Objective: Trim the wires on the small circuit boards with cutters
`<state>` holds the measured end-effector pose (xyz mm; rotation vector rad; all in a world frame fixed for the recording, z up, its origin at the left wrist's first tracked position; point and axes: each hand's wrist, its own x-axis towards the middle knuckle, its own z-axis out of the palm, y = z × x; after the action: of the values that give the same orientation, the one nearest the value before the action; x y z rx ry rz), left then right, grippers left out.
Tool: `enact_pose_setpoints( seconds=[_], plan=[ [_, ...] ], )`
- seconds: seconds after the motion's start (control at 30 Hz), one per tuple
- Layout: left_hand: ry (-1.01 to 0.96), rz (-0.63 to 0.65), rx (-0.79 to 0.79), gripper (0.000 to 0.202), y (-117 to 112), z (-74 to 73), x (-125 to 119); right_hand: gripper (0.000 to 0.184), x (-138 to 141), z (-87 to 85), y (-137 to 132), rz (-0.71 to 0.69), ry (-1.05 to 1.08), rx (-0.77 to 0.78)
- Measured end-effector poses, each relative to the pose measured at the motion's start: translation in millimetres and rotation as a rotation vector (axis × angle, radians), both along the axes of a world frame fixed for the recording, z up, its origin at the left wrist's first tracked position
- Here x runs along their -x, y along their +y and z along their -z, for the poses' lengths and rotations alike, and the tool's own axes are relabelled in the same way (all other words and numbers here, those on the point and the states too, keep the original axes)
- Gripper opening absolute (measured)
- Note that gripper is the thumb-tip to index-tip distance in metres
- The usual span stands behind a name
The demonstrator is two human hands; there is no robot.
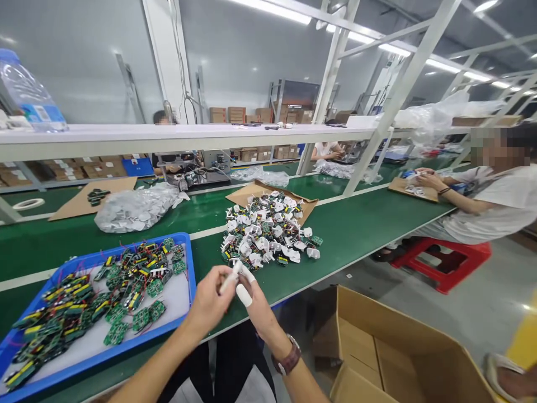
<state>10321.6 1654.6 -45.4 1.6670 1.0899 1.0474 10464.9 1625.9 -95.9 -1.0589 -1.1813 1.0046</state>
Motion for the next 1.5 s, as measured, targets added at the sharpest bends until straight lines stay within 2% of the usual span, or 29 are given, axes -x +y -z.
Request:
enact_pose_setpoints(
  seconds=[0.1,0.17,0.2,0.23,0.33,0.4,0.5,0.57,0.63,0.7,0.83,0.9,0.93,1.03,1.13,1.3,1.4,1.5],
  plan=[
    [0.110,0.220,-0.195,0.035,-27.2,-13.7,-13.8,0.055,1.6,6.2,-7.0,-0.020,0.320,0.068],
    [0.181,0.383,-0.267,0.038,-22.2,-22.0,-16.8,0.054,-8.1,9.9,-15.3,0.025,0.447,0.107],
    [0.222,0.411,-0.290,0.037,-12.4,-24.1,-16.6,0.052,-16.0,11.4,-20.0,0.056,0.501,0.125],
    [0.274,0.392,-0.310,0.034,1.0,-24.2,-16.1,0.050,-25.2,12.7,-24.7,0.087,0.572,0.147],
    [0.471,0.178,-0.396,0.029,48.2,-11.9,-19.7,0.039,-52.1,15.3,-37.5,0.163,0.705,0.190],
    [0.523,0.168,-0.407,0.025,71.7,2.3,-30.6,0.036,-62.9,15.8,-43.4,0.184,0.688,0.192],
    [0.520,0.190,-0.387,0.027,87.7,19.6,-55.1,0.033,-66.9,14.4,-46.7,0.170,0.619,0.201],
    [0.492,0.167,-0.365,0.023,92.5,24.1,-67.9,0.032,-66.5,12.8,-45.7,0.167,0.588,0.205],
    [0.431,0.127,-0.330,0.017,98.0,22.6,-71.4,0.032,-67.3,11.2,-44.1,0.181,0.542,0.189],
    [0.345,0.069,-0.280,0.018,104.3,16.4,-63.9,0.032,-69.3,10.0,-44.1,0.202,0.459,0.167],
    [0.096,-0.048,-0.129,0.030,116.4,-3.5,-25.3,0.033,-69.0,7.7,-50.2,0.214,0.321,0.212],
    [-0.380,-0.108,0.141,0.024,122.4,-12.4,-3.0,0.034,-65.3,6.5,-52.7,0.222,0.307,0.256],
    [-0.515,-0.117,0.248,0.022,123.7,-15.9,7.0,0.034,-63.1,5.7,-53.5,0.223,0.304,0.274],
    [-0.641,-0.201,0.446,0.013,111.2,-23.4,28.1,0.036,-55.8,1.5,-54.8,0.200,0.298,0.303],
    [-0.690,-0.221,0.569,0.003,80.6,-27.5,33.7,0.038,-49.1,-6.2,-48.8,0.136,0.227,0.277],
    [-0.784,-0.135,0.604,0.015,47.4,-28.8,37.3,0.034,-29.7,-27.8,-13.4,-0.022,0.061,0.191],
    [-0.817,-0.091,0.580,0.026,33.8,-30.2,49.6,0.033,-10.5,-41.2,4.4,-0.130,-0.033,0.152],
    [-0.803,-0.086,0.526,0.027,19.5,-28.2,64.9,0.036,8.5,-47.9,14.7,-0.175,-0.050,0.140]
  ],
)
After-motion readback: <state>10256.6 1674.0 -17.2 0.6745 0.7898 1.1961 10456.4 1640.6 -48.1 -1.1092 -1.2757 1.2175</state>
